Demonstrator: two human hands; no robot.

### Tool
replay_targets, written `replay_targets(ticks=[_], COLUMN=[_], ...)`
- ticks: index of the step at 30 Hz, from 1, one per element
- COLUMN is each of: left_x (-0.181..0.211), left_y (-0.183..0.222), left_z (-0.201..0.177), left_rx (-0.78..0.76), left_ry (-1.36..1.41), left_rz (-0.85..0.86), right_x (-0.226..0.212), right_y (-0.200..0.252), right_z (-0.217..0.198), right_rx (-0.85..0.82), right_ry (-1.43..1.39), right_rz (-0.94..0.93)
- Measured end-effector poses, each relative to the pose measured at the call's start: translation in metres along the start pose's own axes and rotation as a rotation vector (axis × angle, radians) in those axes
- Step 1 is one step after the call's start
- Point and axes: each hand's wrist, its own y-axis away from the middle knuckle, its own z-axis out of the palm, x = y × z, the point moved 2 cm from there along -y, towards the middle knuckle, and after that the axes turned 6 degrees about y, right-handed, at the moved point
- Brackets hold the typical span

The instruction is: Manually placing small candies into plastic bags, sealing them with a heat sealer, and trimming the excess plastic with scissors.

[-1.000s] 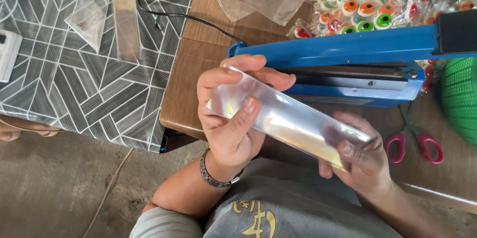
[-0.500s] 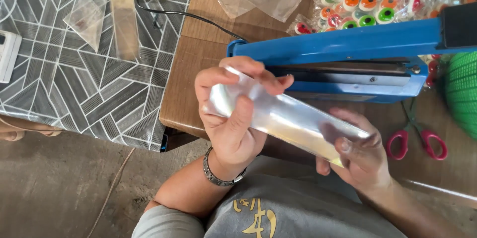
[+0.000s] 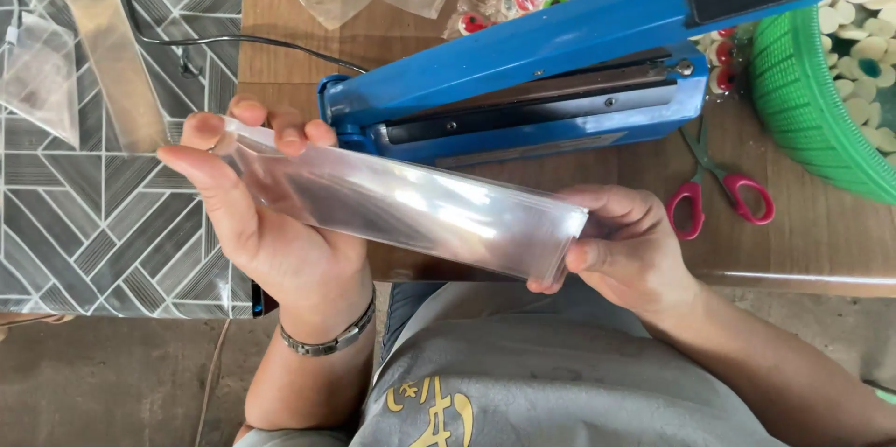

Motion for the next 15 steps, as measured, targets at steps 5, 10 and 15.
replay_targets(ticks=[5,10,15], left_x=[-0.002,-0.003,-0.001], left_y=[0.004,0.001,0.002], left_z=[-0.007,-0.015,-0.014], left_rx=[0.059,0.122,0.163], left_ry=[-0.107,-0.098,-0.127], left_rz=[0.028,0.077,0.117], right_x=[0.004,0.006,-0.001], right_y=[-0.003,-0.004,-0.006], right_z=[-0.001,0.001,0.005], right_rx=[0.095,0.062,0.023], right_ry=[0.160,0.040,0.096], right_rz=[-0.008,-0.006,-0.006])
